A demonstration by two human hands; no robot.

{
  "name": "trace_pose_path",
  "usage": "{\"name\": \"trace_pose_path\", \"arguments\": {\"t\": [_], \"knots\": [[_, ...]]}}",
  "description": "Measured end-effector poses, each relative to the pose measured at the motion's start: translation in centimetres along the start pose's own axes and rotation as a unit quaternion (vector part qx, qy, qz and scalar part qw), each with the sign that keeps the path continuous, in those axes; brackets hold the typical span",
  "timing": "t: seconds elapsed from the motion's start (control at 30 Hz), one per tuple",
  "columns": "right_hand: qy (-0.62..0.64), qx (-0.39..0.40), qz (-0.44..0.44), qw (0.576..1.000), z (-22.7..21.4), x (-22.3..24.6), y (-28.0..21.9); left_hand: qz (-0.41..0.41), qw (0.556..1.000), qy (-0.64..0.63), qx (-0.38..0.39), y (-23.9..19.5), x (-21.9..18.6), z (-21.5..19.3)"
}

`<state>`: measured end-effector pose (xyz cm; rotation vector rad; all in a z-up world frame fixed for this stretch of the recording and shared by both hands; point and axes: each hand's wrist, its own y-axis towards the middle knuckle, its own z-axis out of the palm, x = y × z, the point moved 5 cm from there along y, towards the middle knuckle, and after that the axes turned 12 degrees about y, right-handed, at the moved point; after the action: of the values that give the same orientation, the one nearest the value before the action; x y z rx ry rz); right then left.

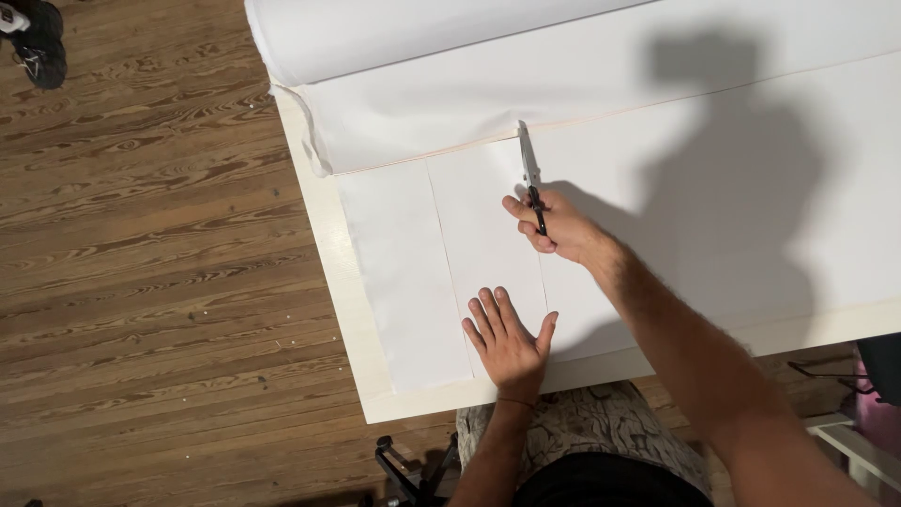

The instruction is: Cutting a large sheet of paper along marked lines using scissors and a large square ruler

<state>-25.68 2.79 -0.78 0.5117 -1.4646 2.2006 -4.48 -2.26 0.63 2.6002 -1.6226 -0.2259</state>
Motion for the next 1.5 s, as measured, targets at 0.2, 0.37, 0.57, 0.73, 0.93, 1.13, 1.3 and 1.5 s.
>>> {"name": "trace_pose_path", "arguments": {"t": [0.2, 0.37, 0.57, 0.73, 0.93, 1.13, 1.3, 1.5], "knots": [[0.012, -0.009, 0.006, 1.0, -1.8, -4.9, -3.7, 0.003, 1.0, -0.02, 0.003, -0.1, 0.3, 0.1], [0.054, -0.021, 0.022, 0.998, -6.0, -11.0, -11.5, 0.01, 0.998, -0.041, 0.039, -0.2, 0.4, 0.1], [0.09, -0.067, 0.043, 0.993, -12.3, -18.4, -21.3, 0.01, 0.99, -0.12, 0.073, -0.2, 0.6, -1.7], [0.083, -0.091, 0.036, 0.992, -19.8, -24.5, -25.1, 0.027, 0.968, -0.248, 0.014, -1.4, 1.3, -1.0], [0.071, -0.064, 0.067, 0.993, -19.6, -22.9, -29.5, 0.015, 0.979, -0.074, -0.191, -5.3, -0.8, 0.2], [0.06, -0.023, 0.053, 0.996, -20.8, -24.5, -28.1, 0.033, 0.983, -0.146, -0.104, -4.3, -9.2, 0.8], [0.021, 0.006, 0.106, 0.994, -19.6, -22.7, -28.0, 0.01, 0.991, -0.124, 0.045, -3.8, -13.2, 1.1], [0.0, 0.012, 0.075, 0.997, -20.1, -23.2, -27.4, 0.011, 0.998, -0.045, 0.031, -4.9, -13.8, 2.2]]}}
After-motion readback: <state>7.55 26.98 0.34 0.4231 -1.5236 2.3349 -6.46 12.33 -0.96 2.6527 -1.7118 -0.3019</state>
